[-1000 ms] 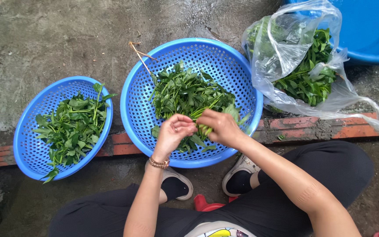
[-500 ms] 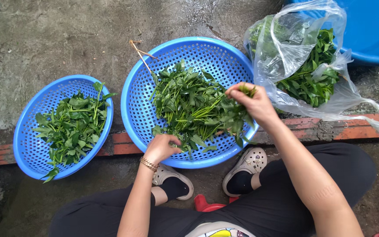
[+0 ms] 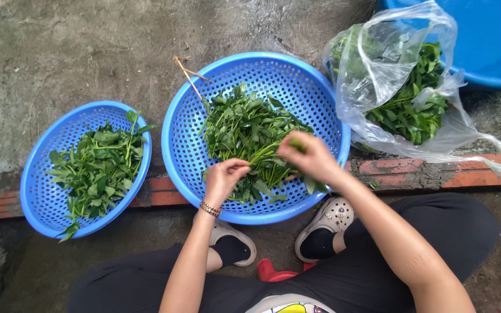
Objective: The person sits on the ground and sorts leafy green vegetables by hand. They pick up bunches from a large blue basket, separate the leaves from the stems, and place the sorted leaves into a smaller blue basket to the left.
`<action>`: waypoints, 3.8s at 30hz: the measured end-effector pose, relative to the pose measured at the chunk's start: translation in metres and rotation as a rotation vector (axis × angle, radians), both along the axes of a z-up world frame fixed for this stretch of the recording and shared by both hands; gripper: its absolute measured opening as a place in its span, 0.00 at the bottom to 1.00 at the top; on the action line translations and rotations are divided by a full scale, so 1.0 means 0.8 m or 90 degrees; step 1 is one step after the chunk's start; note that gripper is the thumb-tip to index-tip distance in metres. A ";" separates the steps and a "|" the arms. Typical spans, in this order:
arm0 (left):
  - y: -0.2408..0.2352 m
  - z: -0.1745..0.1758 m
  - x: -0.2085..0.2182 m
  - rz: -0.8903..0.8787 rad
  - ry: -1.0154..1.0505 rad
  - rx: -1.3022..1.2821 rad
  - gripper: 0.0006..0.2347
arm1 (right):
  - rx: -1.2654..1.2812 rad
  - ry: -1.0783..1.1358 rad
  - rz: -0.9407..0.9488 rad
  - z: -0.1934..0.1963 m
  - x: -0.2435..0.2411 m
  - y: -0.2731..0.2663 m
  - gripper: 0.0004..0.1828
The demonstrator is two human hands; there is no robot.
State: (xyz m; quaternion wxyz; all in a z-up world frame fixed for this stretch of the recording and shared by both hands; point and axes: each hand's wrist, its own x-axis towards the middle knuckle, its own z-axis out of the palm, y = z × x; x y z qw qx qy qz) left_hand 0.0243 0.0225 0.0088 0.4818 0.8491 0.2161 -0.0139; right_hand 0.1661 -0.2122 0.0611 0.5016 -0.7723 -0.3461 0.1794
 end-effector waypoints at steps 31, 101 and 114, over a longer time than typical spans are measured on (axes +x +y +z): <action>-0.014 -0.072 0.017 0.034 0.134 0.178 0.09 | 0.114 0.316 -0.141 0.012 0.046 -0.038 0.12; -0.117 0.044 0.131 -0.242 -0.304 0.022 0.50 | 0.595 0.658 -0.022 0.060 0.064 -0.079 0.10; -0.088 -0.244 0.298 0.038 -0.206 0.052 0.08 | 0.634 0.346 -0.171 0.153 0.069 -0.223 0.11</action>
